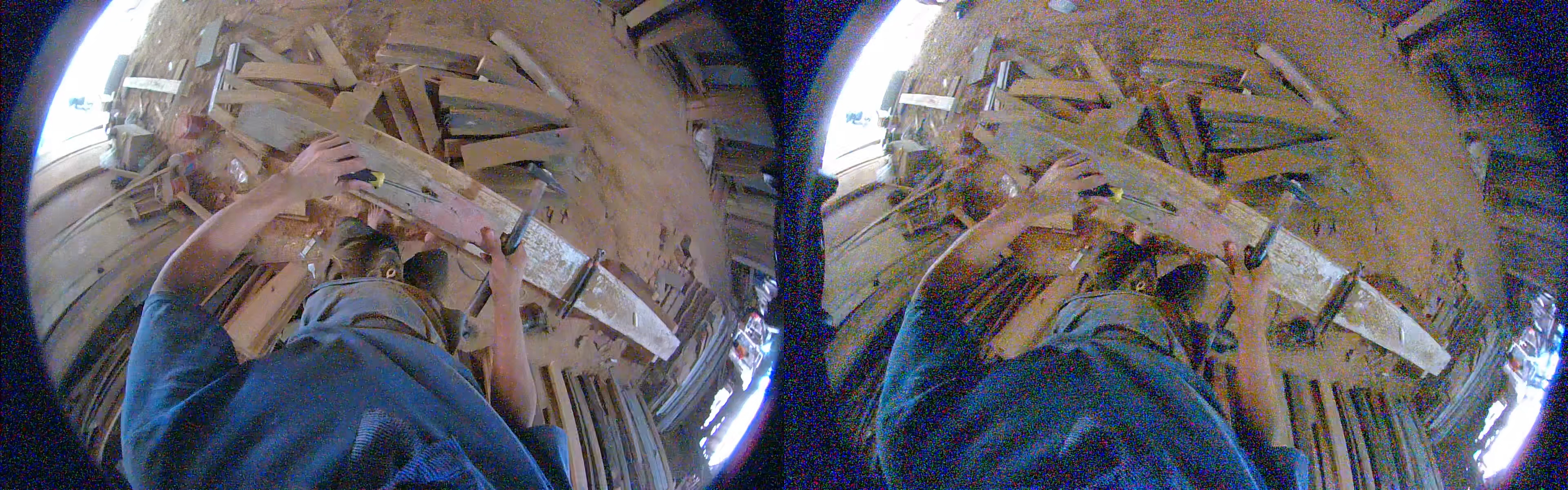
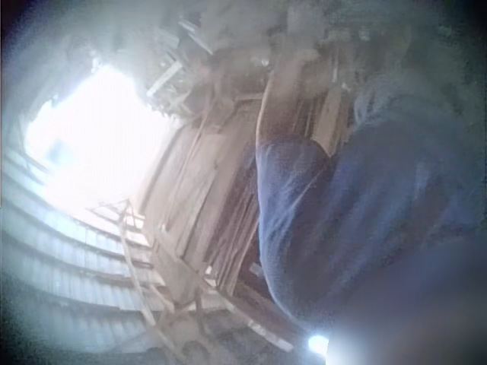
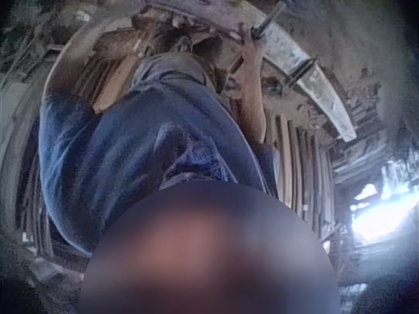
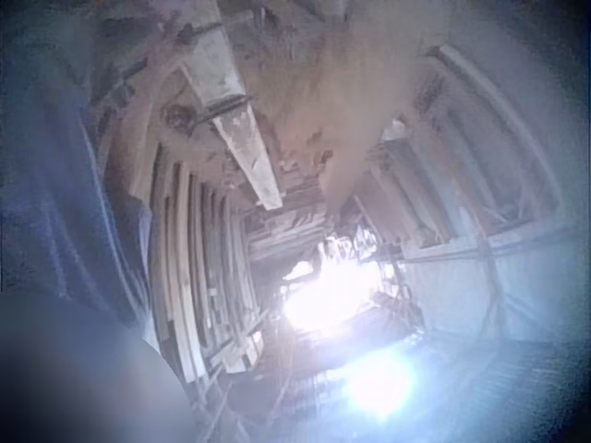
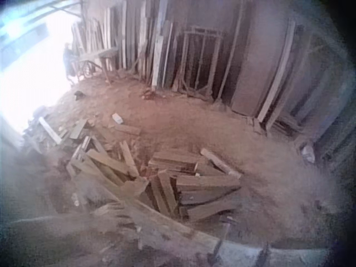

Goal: The person uses a hammer and a screwdriver to pry and remove nails from a wooden plank. They repeatedly position the screwdriver under nail heads and strike the screwdriver with the hammer to loosen and extract the nails.

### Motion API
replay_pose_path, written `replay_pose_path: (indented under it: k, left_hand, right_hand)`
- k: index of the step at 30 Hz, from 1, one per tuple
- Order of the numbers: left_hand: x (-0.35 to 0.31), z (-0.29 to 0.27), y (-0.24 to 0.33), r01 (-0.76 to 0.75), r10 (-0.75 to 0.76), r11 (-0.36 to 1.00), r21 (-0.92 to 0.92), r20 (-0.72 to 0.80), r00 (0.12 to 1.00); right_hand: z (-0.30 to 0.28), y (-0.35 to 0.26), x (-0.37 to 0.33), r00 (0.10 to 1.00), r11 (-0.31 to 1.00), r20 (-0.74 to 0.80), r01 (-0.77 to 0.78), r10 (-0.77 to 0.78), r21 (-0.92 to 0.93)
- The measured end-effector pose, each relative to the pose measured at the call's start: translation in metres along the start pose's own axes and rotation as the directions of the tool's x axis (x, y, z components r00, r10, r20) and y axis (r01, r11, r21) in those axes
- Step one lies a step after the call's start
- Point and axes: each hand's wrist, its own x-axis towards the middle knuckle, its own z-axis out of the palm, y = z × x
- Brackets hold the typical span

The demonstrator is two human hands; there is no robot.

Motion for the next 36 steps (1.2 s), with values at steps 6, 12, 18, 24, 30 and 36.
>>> replay_pose_path:
  k: [6, 12, 18, 24, 30, 36]
  left_hand:
    - [-0.008, -0.004, 0.024, 0.331, -0.331, 0.943, -0.024, 0.023, 0.943]
    - [-0.029, -0.016, 0.054, 0.517, -0.517, 0.855, -0.031, 0.031, 0.856]
    - [-0.035, 0.0, 0.071, 0.463, -0.455, 0.885, -0.053, 0.116, 0.883]
    - [-0.034, -0.001, 0.096, 0.436, -0.37, 0.878, -0.195, 0.299, 0.879]
    - [-0.025, -0.006, 0.099, 0.645, -0.635, 0.757, -0.101, 0.12, 0.763]
    - [-0.023, -0.022, 0.105, 0.593, -0.563, 0.794, -0.131, 0.21, 0.799]
  right_hand:
    - [0.003, -0.002, 0.002, 1.0, 1.0, 0.007, -0.017, 0.017, -0.015]
    - [0.011, -0.01, -0.002, 0.988, 0.985, -0.119, -0.082, 0.101, 0.154]
    - [0.004, -0.006, 0.004, 0.998, 0.998, -0.033, -0.051, 0.05, -0.037]
    - [0.002, 0.003, 0.007, 0.997, 0.997, -0.039, -0.063, 0.065, 0.043]
    - [0.001, 0.004, 0.008, 0.998, 0.997, -0.015, -0.068, 0.069, 0.024]
    - [0.0, 0.011, 0.009, 0.996, 0.993, -0.024, -0.081, 0.084, 0.08]
